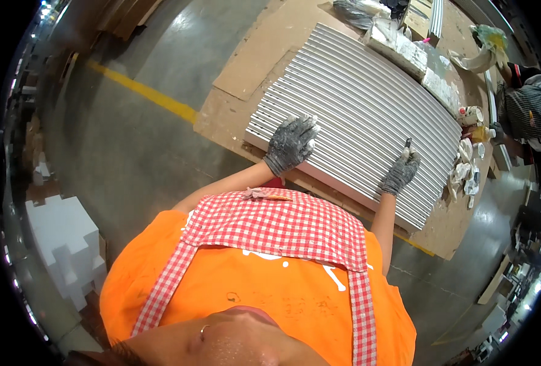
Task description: The person wipes the surface of long, white, ribbed metal panels with a white cloth. They handle the panels one at a time, wiping along the length of the material and occasionally flipping them over to clean the other side. The person also wipes a stack of similar panels at the end of the sequence.
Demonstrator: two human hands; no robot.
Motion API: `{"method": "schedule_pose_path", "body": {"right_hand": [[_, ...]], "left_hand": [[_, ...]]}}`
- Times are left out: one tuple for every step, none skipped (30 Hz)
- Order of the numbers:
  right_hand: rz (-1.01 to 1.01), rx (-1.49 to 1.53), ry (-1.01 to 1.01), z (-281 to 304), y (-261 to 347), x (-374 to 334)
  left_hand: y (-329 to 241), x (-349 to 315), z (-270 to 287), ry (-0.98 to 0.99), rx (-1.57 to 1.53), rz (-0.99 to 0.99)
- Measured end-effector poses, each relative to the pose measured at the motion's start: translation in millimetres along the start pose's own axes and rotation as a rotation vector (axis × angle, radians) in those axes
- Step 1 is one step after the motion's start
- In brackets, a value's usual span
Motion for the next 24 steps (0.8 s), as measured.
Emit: {"method": "schedule_pose_path", "body": {"right_hand": [[0.018,-0.022,-0.012,0,-1,-1],[0.036,-0.044,-0.025,1,-2,-2],[0.033,-0.061,-0.005,1,-2,0],[0.066,-0.027,-0.043,0,-3,-1],[0.078,-0.03,-0.042,0,-4,1],[0.092,-0.033,-0.039,-1,3,1],[0.083,-0.051,-0.003,-1,8,1],[0.075,-0.07,-0.015,-2,13,-1],[0.082,-0.095,-0.035,-2,13,-3],[0.089,-0.121,-0.053,-1,10,-2],[0.115,-0.107,-0.069,1,6,-1],[0.1,-0.071,-0.048,-2,8,-3],[0.091,-0.04,-0.034,-4,15,-6],[0.084,-0.008,-0.02,-2,19,-5],[0.109,-0.159,-0.057,4,-6,4],[0.115,-0.242,-0.049,3,4,1],[0.126,-0.208,-0.079,0,15,-2],[0.121,-0.172,-0.109,0,20,-10],[0.15,-0.222,-0.106,3,16,-5],[0.178,-0.272,-0.101,6,11,-1],[0.077,-0.207,-0.06,7,22,-2],[0.099,-0.043,-0.084,4,15,0],[0.072,0.059,-0.083,3,12,5],[0.045,0.161,-0.076,1,9,13]], "left_hand": [[0,1,1,-0.003,-0.015,0.003],[0,2,2,-0.006,-0.03,0.005],[0,3,2,-0.005,-0.032,0.004],[0,4,2,-0.008,-0.04,0.004],[0,5,1,0.0,-0.045,0.004],[0,5,0,0.006,-0.049,0.005],[1,5,0,0.007,-0.054,0.008],[3,4,-1,0.02,-0.059,0.012],[3,5,0,0.013,-0.065,0.002],[3,6,1,0.006,-0.071,-0.006],[3,6,-2,0.012,-0.072,-0.012],[2,7,0,-0.016,-0.093,-0.013],[1,8,-2,-0.02,-0.095,0.0],[1,7,-1,-0.024,-0.096,0.013],[-2,11,2,-0.033,-0.121,0.002],[-1,11,2,-0.023,-0.108,-0.004],[-2,12,2,-0.043,-0.097,-0.007],[-1,8,4,-0.048,-0.083,-0.016],[-3,8,3,-0.047,-0.065,-0.003],[-5,10,1,-0.046,-0.046,0.012],[-5,10,1,-0.067,-0.085,0.017],[-3,7,-2,-0.108,-0.128,-0.002],[-2,6,3,-0.147,-0.146,-0.032],[0,4,8,-0.188,-0.162,-0.058]]}}
Point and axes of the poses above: each hand's wrist, its own x-axis towards the middle knuckle, its own z-axis out of the back of the hand, y = z × x, the point moved 1 cm from there along x, towards the middle knuckle, and after that the axes turned 2 degrees about -z, right-handed, at the moved point
